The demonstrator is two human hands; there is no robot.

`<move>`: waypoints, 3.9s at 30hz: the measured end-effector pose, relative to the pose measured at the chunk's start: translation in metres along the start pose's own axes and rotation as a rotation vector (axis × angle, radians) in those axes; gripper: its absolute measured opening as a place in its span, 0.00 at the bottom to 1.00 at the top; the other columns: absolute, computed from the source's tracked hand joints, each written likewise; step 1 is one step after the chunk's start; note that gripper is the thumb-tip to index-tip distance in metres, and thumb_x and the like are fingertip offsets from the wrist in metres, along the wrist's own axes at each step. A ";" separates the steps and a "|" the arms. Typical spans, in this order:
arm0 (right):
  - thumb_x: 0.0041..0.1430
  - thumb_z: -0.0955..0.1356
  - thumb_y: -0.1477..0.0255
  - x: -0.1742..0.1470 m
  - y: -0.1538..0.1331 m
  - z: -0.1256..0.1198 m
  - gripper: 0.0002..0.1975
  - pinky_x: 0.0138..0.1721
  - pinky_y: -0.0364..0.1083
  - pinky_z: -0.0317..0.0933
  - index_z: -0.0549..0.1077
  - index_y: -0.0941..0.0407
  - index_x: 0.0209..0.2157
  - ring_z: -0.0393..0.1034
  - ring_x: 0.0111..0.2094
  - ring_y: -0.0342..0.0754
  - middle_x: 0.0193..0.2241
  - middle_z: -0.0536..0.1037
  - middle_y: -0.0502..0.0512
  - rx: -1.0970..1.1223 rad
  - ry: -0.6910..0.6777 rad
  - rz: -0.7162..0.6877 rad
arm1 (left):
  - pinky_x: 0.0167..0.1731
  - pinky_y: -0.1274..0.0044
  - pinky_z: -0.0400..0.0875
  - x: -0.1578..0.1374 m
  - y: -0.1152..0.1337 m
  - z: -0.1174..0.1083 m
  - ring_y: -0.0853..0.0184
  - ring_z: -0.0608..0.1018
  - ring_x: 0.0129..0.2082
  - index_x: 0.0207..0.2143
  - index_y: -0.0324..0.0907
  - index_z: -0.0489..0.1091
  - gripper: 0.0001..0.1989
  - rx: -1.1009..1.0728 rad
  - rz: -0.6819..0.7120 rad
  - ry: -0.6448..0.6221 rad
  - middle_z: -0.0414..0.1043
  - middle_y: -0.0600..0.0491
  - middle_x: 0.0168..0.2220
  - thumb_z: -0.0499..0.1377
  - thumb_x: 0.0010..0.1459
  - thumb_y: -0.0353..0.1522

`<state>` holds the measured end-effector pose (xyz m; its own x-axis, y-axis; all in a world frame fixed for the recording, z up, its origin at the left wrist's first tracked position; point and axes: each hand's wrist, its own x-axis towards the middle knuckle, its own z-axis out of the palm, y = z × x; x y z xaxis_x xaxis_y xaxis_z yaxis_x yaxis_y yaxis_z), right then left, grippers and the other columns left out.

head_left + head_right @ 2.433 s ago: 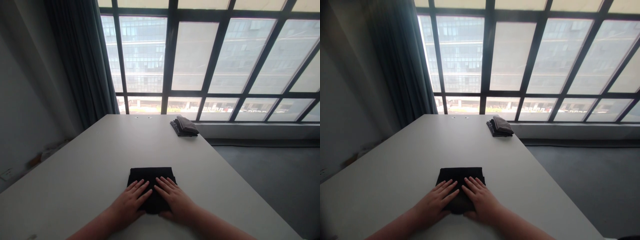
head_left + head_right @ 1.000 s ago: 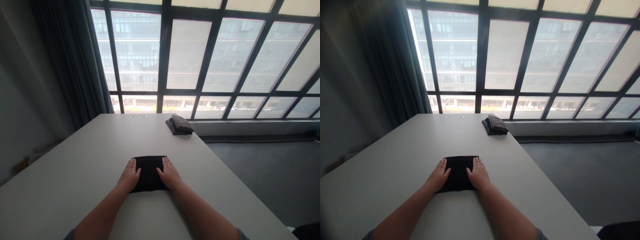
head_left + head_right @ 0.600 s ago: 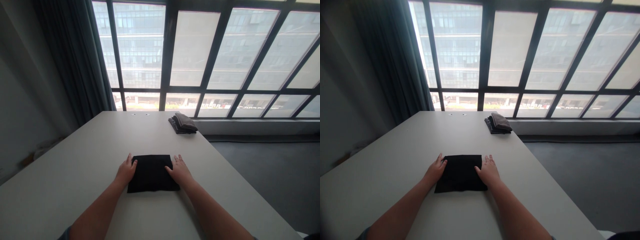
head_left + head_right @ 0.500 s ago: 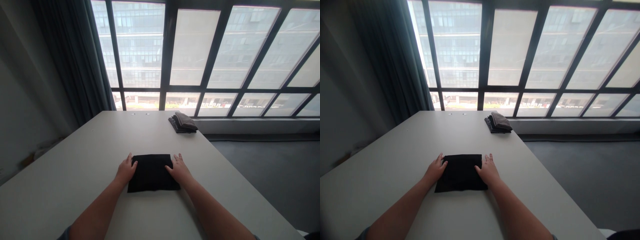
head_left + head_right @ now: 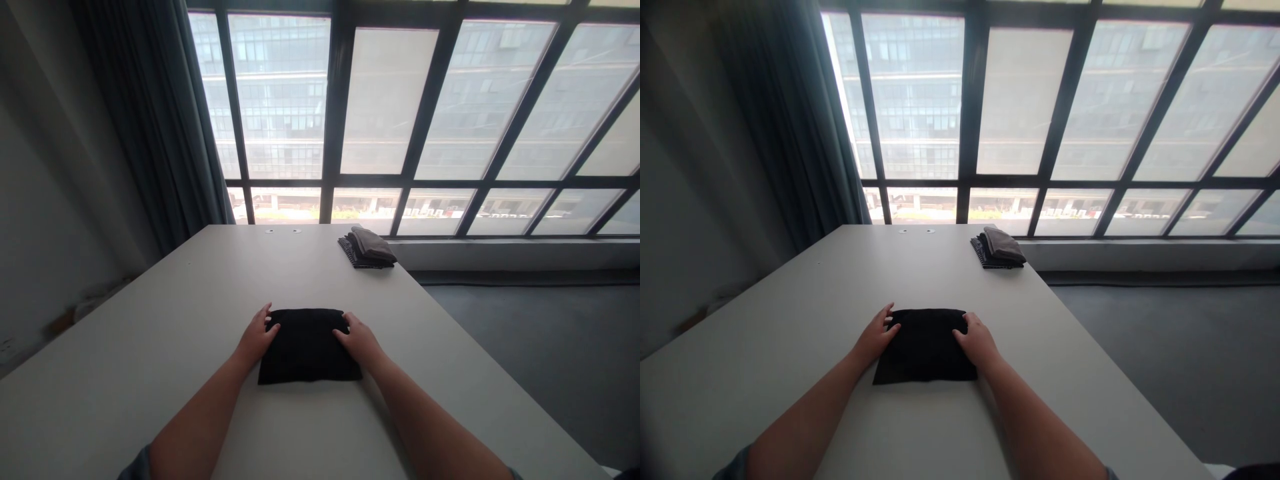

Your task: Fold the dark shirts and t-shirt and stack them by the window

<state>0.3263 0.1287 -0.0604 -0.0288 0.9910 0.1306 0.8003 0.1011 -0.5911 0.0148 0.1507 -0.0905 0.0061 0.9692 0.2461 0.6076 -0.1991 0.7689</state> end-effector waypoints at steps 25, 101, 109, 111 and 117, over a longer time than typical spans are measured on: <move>0.48 0.75 0.66 -0.003 -0.009 -0.012 0.36 0.51 0.56 0.70 0.60 0.47 0.58 0.76 0.45 0.53 0.43 0.77 0.51 0.943 -0.063 -0.054 | 0.47 0.63 0.79 -0.010 0.030 -0.038 0.51 0.83 0.47 0.58 0.44 0.71 0.32 -0.199 -0.063 -0.202 0.80 0.44 0.49 0.70 0.52 0.45; 0.57 0.64 0.71 -0.010 -0.014 -0.028 0.17 0.55 0.56 0.63 0.78 0.52 0.47 0.72 0.50 0.56 0.46 0.80 0.55 0.539 -0.185 -0.151 | 0.58 0.60 0.71 -0.013 0.039 -0.032 0.50 0.79 0.52 0.48 0.48 0.80 0.20 -0.176 0.030 -0.194 0.79 0.48 0.50 0.69 0.50 0.39; 0.56 0.72 0.68 -0.016 -0.019 -0.035 0.29 0.53 0.55 0.68 0.73 0.46 0.61 0.74 0.52 0.56 0.55 0.78 0.54 0.765 -0.320 -0.097 | 0.59 0.61 0.70 -0.012 0.037 -0.026 0.51 0.78 0.54 0.52 0.47 0.78 0.23 -0.125 0.065 -0.131 0.76 0.47 0.53 0.67 0.52 0.35; 0.54 0.72 0.70 -0.017 -0.019 -0.036 0.31 0.56 0.55 0.67 0.73 0.45 0.61 0.73 0.54 0.56 0.57 0.77 0.53 0.752 -0.433 -0.118 | 0.60 0.61 0.70 -0.011 0.034 -0.026 0.52 0.77 0.55 0.55 0.47 0.76 0.25 -0.107 0.084 -0.093 0.74 0.46 0.55 0.65 0.53 0.35; 0.50 0.71 0.74 -0.012 -0.013 -0.028 0.23 0.56 0.56 0.66 0.82 0.49 0.49 0.74 0.51 0.57 0.51 0.81 0.54 0.545 -0.464 -0.115 | 0.62 0.61 0.68 -0.007 0.023 -0.019 0.53 0.76 0.56 0.57 0.45 0.75 0.26 -0.071 0.111 -0.027 0.72 0.45 0.56 0.63 0.55 0.36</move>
<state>0.3325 0.1130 -0.0322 -0.4425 0.8945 -0.0638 0.3683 0.1164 -0.9224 0.0133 0.1365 -0.0632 0.0920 0.9440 0.3169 0.5440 -0.3142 0.7780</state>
